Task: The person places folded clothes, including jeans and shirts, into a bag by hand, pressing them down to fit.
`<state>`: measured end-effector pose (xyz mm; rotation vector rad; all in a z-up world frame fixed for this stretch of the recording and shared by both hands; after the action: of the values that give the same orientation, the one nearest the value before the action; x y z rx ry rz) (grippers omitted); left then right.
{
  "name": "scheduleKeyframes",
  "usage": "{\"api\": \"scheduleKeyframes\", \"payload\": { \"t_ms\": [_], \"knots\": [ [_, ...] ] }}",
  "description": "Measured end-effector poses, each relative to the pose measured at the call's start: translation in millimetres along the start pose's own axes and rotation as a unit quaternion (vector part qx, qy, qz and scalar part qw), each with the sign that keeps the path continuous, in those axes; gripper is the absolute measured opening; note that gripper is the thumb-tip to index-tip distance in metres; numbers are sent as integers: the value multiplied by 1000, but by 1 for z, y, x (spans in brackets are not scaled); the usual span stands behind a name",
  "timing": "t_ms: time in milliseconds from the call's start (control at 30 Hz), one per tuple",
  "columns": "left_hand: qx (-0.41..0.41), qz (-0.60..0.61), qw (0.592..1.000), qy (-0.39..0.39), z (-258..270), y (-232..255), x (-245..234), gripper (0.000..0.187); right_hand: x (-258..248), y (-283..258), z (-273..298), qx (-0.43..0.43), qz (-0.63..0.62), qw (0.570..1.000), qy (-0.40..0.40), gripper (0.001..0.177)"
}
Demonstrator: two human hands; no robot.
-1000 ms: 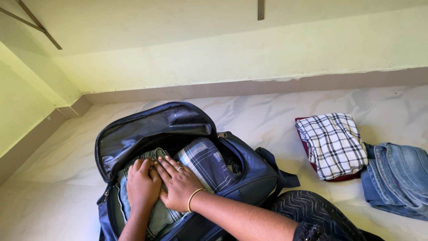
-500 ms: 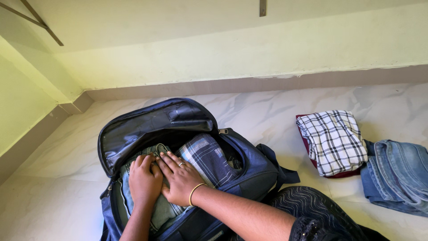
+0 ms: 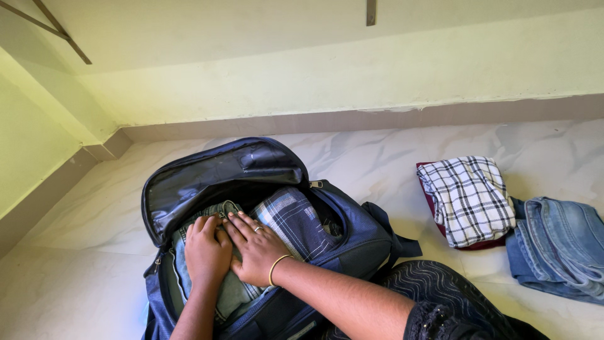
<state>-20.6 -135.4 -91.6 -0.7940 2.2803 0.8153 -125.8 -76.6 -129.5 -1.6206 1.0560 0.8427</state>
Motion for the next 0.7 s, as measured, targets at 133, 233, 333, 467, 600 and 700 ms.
{"api": "scheduleKeyframes", "payload": {
  "t_ms": [133,233,333,467,600,700],
  "knots": [
    [-6,-4,1000,-10,-1,1,0,27,1,1,-2,0,-1,1000,-1,82],
    [-2,-6,1000,-10,-1,1,-1,27,0,1,0,-2,8,1000,-1,84],
    [7,-8,1000,-5,0,2,-2,27,-2,-1,1,-2,8,1000,3,84],
    [12,-6,1000,-2,1,4,-3,27,-2,-1,3,2,16,1000,-10,85],
    [9,-10,1000,-7,-1,4,-3,28,-3,-1,-1,2,13,1000,-18,85],
    [13,-8,1000,-2,-2,4,-2,25,-4,-1,0,5,5,1000,-18,85]
  ]
}}
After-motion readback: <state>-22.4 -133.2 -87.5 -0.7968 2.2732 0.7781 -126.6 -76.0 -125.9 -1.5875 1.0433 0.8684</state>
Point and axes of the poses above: each hand's wrist, its own z-axis away from the middle knuckle, its own x-axis out of the palm, y = z × x, the point moved 4 cm from there along -z, towards the middle knuckle, and after that the axes turned 2 degrees about x, right-handed, at the moved point
